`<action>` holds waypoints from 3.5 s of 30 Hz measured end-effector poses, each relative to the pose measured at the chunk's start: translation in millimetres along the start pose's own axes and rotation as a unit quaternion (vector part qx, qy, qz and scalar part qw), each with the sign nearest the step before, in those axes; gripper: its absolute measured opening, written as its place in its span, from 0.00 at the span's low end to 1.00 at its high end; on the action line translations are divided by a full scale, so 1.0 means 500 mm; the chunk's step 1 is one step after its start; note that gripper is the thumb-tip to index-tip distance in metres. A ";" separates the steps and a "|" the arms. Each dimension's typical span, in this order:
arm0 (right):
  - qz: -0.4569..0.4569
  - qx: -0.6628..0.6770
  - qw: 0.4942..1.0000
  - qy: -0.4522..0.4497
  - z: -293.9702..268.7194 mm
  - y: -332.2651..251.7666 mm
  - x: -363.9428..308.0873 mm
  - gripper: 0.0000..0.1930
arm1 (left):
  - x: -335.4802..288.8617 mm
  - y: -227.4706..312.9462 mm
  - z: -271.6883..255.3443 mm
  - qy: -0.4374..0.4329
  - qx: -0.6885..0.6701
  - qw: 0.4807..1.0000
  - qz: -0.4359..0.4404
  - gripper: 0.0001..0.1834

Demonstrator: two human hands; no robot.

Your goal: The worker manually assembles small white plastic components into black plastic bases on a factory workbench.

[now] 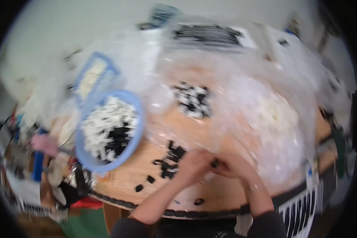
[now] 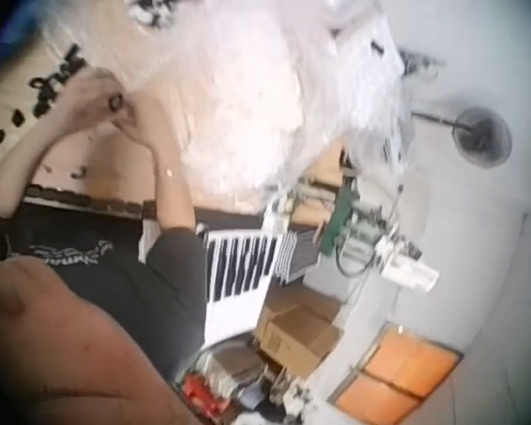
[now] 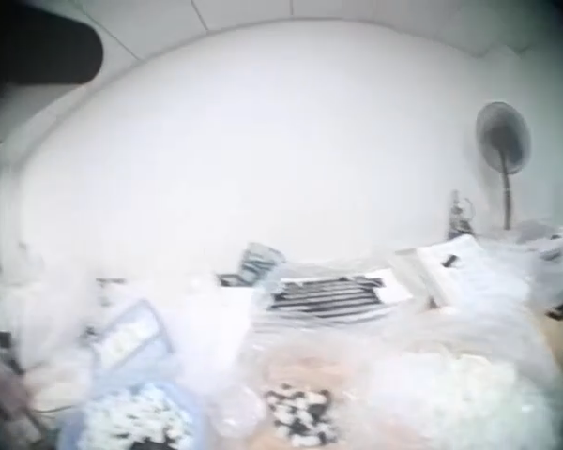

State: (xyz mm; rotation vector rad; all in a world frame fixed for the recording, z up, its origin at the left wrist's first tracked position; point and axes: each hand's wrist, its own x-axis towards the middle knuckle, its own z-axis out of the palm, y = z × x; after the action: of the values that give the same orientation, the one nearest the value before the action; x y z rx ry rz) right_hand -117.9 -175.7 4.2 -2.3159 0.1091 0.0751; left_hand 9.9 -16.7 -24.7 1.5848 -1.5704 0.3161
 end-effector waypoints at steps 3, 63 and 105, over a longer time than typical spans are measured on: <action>0.036 -0.002 0.999 0.023 -0.021 0.003 -0.024 0.11 | 0.010 0.021 0.005 -0.010 -0.040 0.999 -0.011 0.27; 0.035 -0.049 0.993 0.101 0.020 0.080 -0.031 0.11 | 0.047 0.038 -0.031 -0.154 0.002 0.986 -0.060 0.25; 0.025 -0.095 0.989 0.111 0.029 0.071 -0.018 0.11 | 0.033 0.033 -0.045 -0.155 0.001 0.988 -0.014 0.28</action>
State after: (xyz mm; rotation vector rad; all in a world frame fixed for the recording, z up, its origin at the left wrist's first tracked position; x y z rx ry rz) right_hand -130.7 -188.8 -30.7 -2.5064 0.2833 -0.1534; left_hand 6.3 -9.6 7.1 1.7184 -1.7774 0.0549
